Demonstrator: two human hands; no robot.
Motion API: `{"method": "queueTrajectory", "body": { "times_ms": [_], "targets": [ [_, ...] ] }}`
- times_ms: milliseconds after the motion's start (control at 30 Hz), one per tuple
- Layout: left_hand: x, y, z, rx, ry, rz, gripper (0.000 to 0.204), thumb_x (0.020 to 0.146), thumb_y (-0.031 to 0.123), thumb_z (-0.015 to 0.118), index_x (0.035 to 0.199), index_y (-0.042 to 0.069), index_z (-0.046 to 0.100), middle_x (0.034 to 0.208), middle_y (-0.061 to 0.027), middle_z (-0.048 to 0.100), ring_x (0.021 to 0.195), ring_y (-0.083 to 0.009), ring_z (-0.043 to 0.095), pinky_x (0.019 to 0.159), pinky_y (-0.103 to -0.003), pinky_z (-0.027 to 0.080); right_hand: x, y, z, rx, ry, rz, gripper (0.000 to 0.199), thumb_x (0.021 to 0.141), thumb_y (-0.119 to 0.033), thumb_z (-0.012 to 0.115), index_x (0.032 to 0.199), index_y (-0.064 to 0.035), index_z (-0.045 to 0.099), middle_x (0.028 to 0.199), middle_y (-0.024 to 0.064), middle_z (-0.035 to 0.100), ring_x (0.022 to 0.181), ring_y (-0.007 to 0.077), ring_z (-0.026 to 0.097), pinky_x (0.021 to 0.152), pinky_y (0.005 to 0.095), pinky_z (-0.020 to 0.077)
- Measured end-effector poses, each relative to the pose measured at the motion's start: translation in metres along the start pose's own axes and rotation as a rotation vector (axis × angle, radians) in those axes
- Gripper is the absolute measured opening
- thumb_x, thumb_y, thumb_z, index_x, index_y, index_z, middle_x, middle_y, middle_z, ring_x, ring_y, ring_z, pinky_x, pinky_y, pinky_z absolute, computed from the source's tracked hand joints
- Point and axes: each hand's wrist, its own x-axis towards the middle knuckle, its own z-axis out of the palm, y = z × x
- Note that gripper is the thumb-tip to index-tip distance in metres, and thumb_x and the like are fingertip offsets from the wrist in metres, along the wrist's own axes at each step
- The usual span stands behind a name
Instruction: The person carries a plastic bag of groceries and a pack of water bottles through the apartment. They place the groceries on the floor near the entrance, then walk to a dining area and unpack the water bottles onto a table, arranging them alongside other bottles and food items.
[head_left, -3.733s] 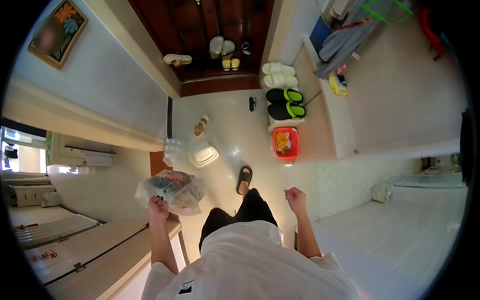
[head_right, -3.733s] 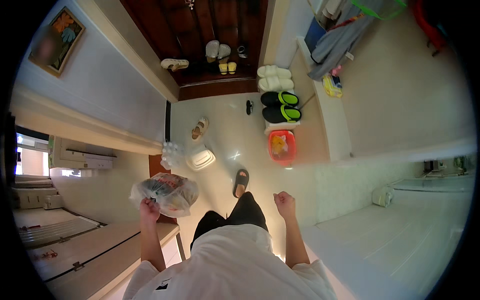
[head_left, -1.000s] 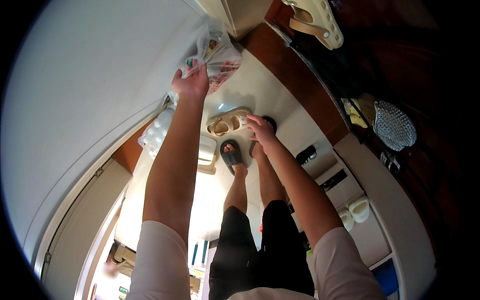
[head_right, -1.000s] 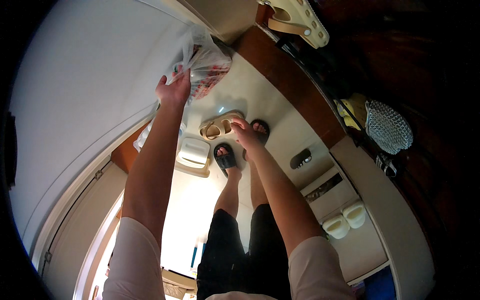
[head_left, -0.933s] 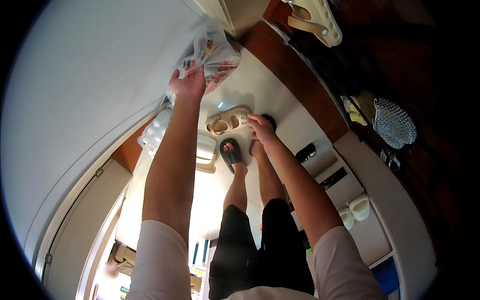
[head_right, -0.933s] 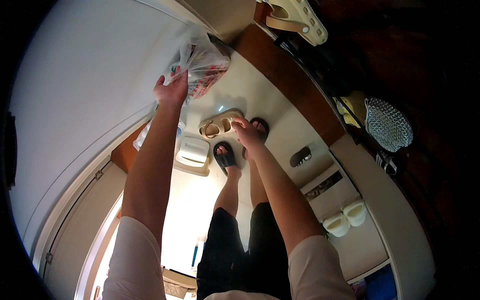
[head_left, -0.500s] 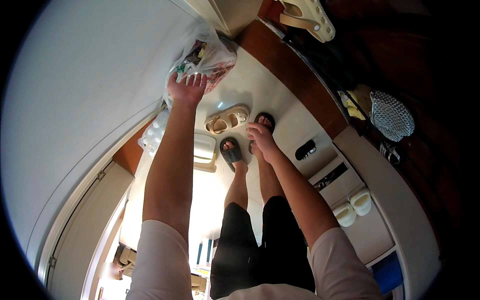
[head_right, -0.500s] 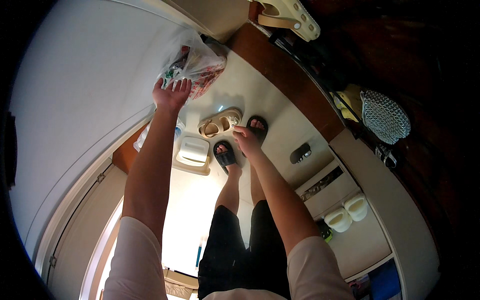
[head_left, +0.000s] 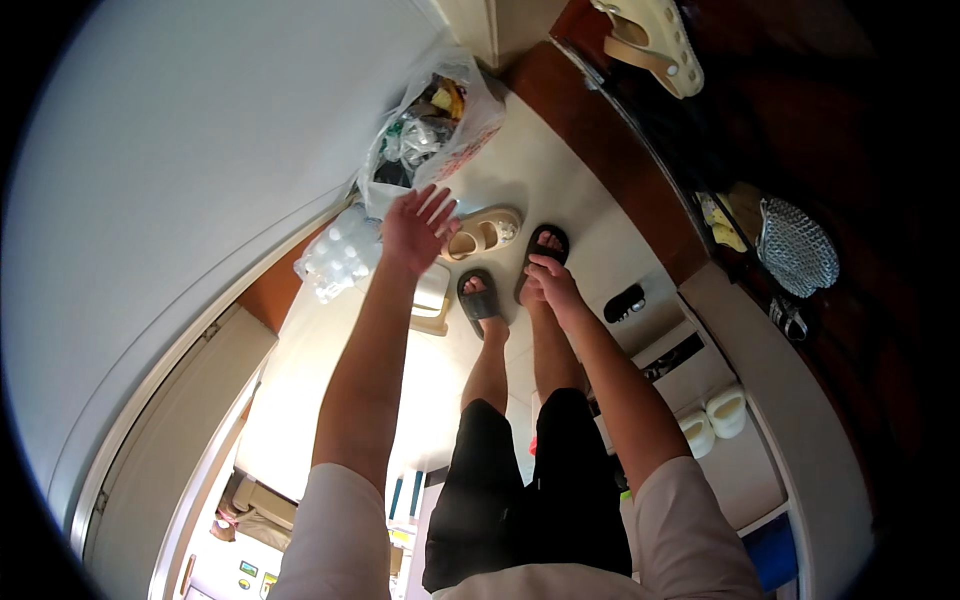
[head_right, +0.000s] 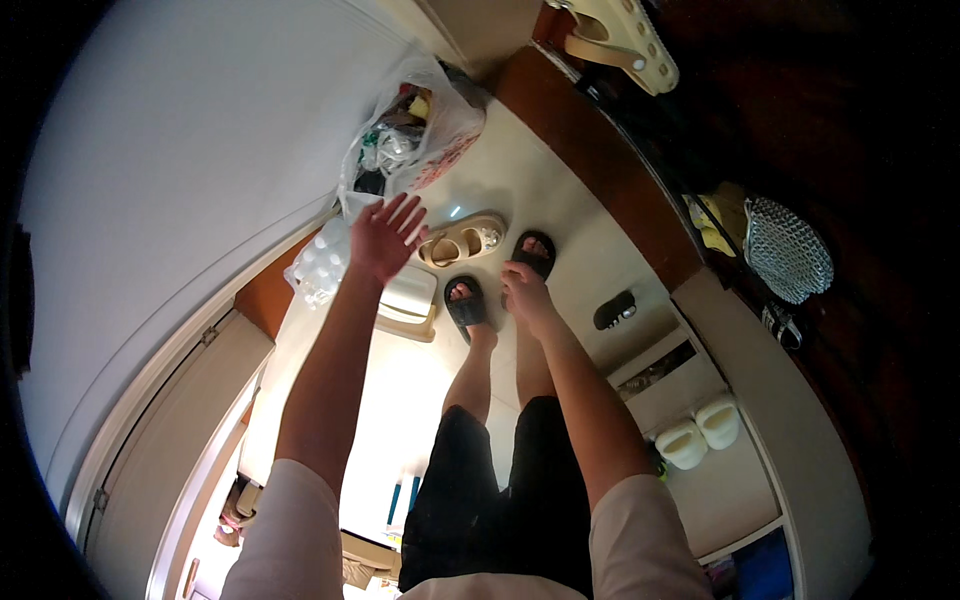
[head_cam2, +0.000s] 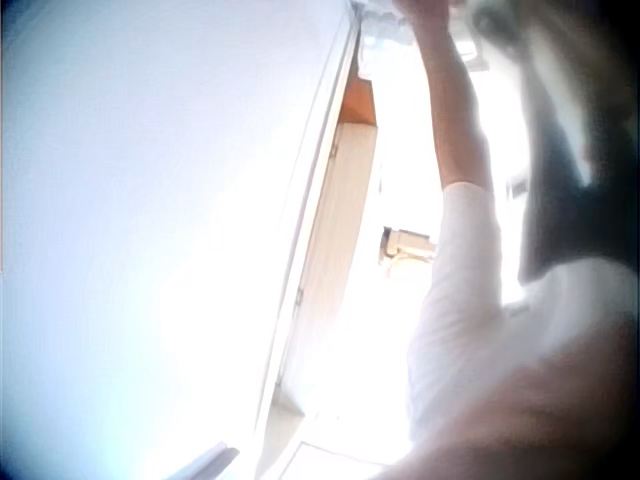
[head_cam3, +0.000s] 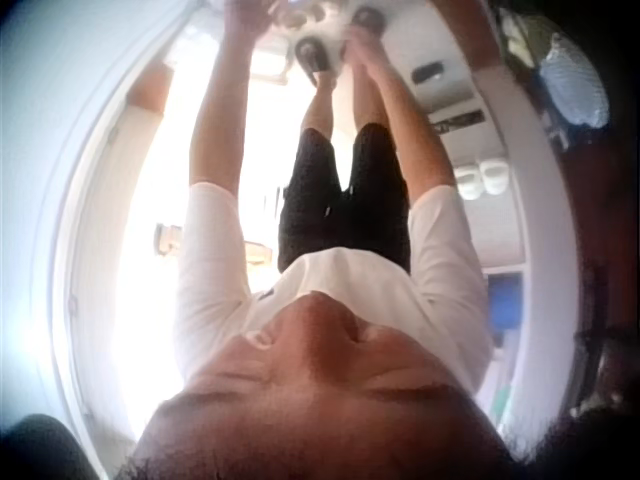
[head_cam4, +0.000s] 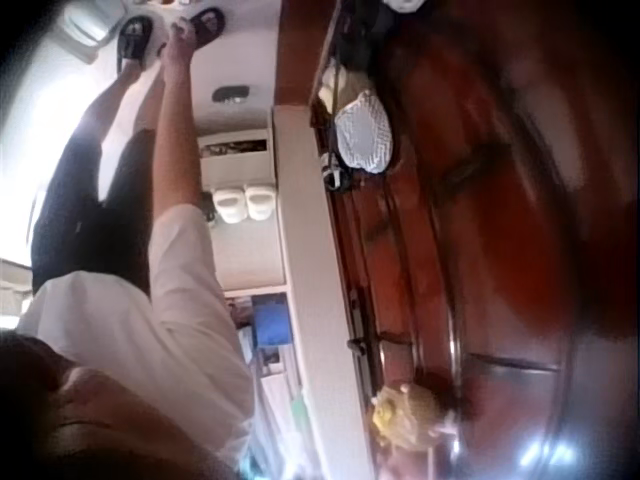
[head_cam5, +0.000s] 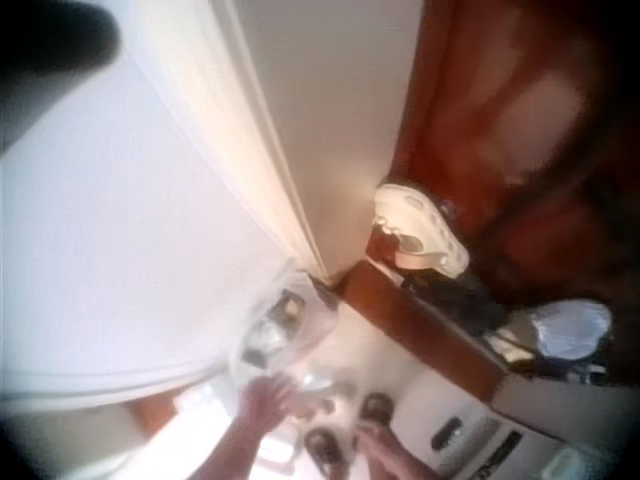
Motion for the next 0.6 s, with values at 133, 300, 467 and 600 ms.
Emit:
{"method": "queueTrajectory", "body": {
  "times_ms": [133,300,467,600],
  "targets": [
    [-0.025,-0.028,-0.060,0.061,-0.010,-0.004,0.051,0.104,0.035,0.047,0.149,0.010,0.049,0.145,-0.0132,0.058,0.125,-0.0289,0.060,0.102,-0.044,0.050,0.002,0.001,0.005,-0.190,0.022,-0.075,0.041,0.097,-0.025,0.069,0.131,-0.0026,0.062,0.117,0.0090,0.070,0.098,0.0165,0.065,0.088,0.0311,0.0507],
    [-0.079,-0.048,-0.143,0.136,0.343,0.036,0.049,0.106,0.033,0.043,0.149,0.013,0.051,0.145,-0.0104,0.058,0.130,-0.0266,0.058,0.111,-0.042,0.045,0.006,0.008,0.015,-0.281,-0.046,-0.115,0.023,0.096,-0.022,0.072,0.101,0.0000,0.066,0.095,0.0069,0.071,0.086,0.0138,0.066,0.077,0.0296,0.0523],
    [-0.126,-0.048,-0.214,0.253,0.587,0.009,0.048,0.107,0.033,0.041,0.150,0.015,0.052,0.146,-0.0113,0.057,0.130,-0.0276,0.058,0.111,-0.044,0.045,0.007,0.022,0.028,-0.369,-0.058,-0.186,0.024,0.095,-0.024,0.073,0.093,-0.0008,0.066,0.089,0.0063,0.070,0.078,0.0106,0.064,0.069,0.0271,0.0504],
    [-0.156,-0.054,-0.244,0.260,0.593,0.010,0.048,0.108,0.034,0.041,0.150,0.014,0.051,0.146,-0.0128,0.057,0.130,-0.0290,0.058,0.111,-0.045,0.045,-0.002,0.040,0.031,-0.506,-0.023,-0.190,0.028,0.092,-0.027,0.075,0.087,-0.0009,0.068,0.085,0.0072,0.070,0.077,0.0159,0.065,0.070,0.0313,0.0511]
  ]
}}
